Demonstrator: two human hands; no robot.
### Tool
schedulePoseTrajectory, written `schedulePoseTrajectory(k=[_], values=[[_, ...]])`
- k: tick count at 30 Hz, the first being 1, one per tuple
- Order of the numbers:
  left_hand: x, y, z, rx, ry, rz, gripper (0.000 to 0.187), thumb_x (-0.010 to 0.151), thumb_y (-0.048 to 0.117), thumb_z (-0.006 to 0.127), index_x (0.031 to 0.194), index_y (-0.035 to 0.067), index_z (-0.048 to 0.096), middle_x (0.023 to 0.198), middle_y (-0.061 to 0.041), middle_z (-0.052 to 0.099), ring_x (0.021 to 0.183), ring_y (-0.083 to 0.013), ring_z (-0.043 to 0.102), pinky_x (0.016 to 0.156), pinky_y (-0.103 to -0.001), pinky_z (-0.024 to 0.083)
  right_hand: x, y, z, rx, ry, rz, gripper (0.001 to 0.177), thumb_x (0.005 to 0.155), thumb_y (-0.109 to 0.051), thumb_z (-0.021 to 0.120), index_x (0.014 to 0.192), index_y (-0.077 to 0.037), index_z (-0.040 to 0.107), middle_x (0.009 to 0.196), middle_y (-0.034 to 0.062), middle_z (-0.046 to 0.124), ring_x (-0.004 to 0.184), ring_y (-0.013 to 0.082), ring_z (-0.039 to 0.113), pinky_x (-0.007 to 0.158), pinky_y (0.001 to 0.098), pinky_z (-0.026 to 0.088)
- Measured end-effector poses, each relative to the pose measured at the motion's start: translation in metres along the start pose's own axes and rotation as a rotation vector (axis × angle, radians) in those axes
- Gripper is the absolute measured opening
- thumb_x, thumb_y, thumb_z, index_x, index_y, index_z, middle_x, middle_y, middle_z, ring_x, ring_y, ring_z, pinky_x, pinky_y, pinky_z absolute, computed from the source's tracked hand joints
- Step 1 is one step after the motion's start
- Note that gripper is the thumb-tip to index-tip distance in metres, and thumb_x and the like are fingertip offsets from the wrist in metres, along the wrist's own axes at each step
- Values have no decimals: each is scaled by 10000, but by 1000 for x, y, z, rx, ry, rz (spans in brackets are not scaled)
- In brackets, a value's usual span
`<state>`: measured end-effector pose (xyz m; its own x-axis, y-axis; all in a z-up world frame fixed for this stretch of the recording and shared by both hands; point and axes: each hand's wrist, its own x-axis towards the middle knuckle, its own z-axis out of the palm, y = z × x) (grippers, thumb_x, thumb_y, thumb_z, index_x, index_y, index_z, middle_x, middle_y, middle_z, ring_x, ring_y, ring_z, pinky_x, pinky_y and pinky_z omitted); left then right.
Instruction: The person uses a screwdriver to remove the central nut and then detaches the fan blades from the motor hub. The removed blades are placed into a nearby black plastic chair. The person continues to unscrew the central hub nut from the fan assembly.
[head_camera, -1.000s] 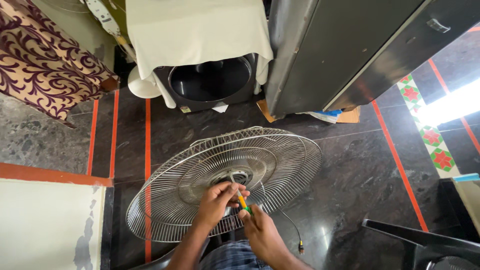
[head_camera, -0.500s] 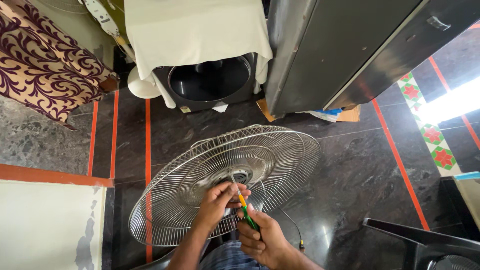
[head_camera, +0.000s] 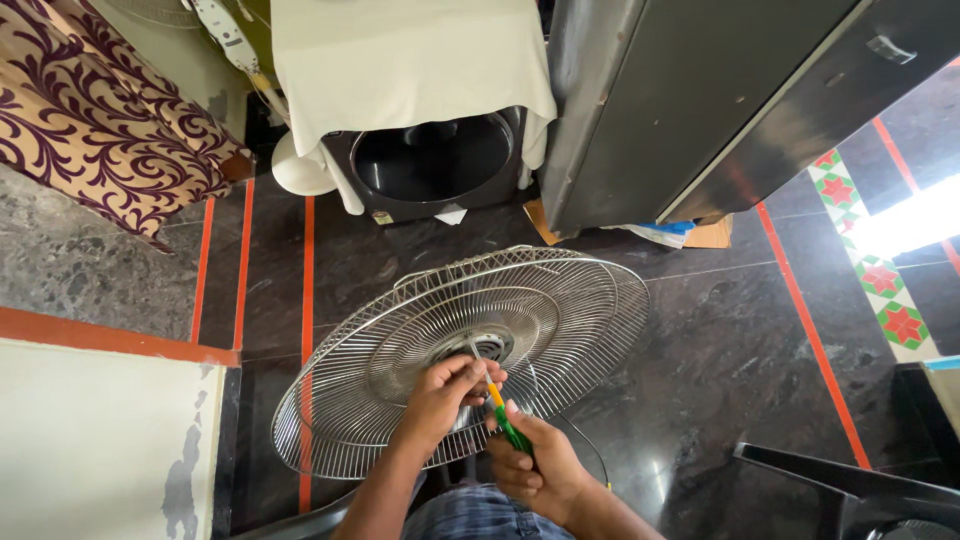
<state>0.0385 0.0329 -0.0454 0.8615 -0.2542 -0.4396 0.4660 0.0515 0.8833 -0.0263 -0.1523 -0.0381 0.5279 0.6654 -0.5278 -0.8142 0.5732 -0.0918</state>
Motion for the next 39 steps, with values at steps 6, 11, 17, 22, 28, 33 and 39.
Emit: schedulePoseTrajectory(k=[6, 11, 17, 22, 28, 33, 39], values=[[-14, 9, 13, -6, -10, -104, 357, 1010, 314, 585, 1089, -8, 718, 957, -124, 822, 869, -181, 756, 717, -279, 490, -13, -4, 0, -755, 253, -225, 292, 1052, -320, 478, 1036, -60, 611, 579, 7, 453, 413, 100, 364, 380, 255, 319], [-25, 5, 26, -24, -48, 1, 288, 971, 253, 653, 1101, 9, 736, 970, -78, 809, 902, -135, 738, 806, -258, 564, -21, -6, -6, -817, 227, -327, 203, 986, -207, 491, 1056, -53, 604, 781, 2, 640, 600, 118, 573, 553, 274, 481], [-33, 7, 35, -47, 59, 114, 253, 960, 215, 665, 1073, 2, 742, 949, -66, 815, 874, -97, 737, 776, -239, 548, -28, -14, 13, -1255, 328, -544, 294, 1059, -310, 534, 977, -39, 617, 676, 50, 503, 593, 148, 457, 530, 351, 400], [-44, 9, 46, -41, 162, 254, 256, 995, 194, 648, 1056, -25, 765, 944, -85, 823, 778, -100, 680, 704, -241, 544, -44, -23, 33, -1606, 538, -538, 386, 1008, -399, 549, 868, -42, 591, 626, 159, 563, 550, 313, 552, 561, 427, 450], [-44, 18, 47, -333, 319, 331, 245, 1005, 175, 585, 1055, -36, 700, 943, -151, 783, 861, -181, 783, 805, -317, 655, -53, -17, 25, -1790, 689, -563, 360, 982, -410, 566, 860, -75, 620, 655, 158, 629, 664, 375, 638, 617, 479, 469], [-52, 35, 16, -116, 359, 467, 203, 1003, 134, 597, 1086, -1, 723, 916, -122, 766, 848, -183, 764, 779, -301, 656, -66, -15, -9, -1708, 616, -492, 230, 886, -188, 625, 1084, -93, 561, 745, 187, 688, 732, 349, 702, 690, 453, 512], [-68, 40, 30, 772, 240, 264, 202, 952, 172, 668, 1121, 183, 777, 833, 26, 719, 592, -164, 663, 484, -307, 522, -68, -37, -17, -1462, 406, -482, 284, 929, -90, 654, 1139, -54, 466, 1033, 59, 820, 942, 197, 798, 836, 339, 601]])
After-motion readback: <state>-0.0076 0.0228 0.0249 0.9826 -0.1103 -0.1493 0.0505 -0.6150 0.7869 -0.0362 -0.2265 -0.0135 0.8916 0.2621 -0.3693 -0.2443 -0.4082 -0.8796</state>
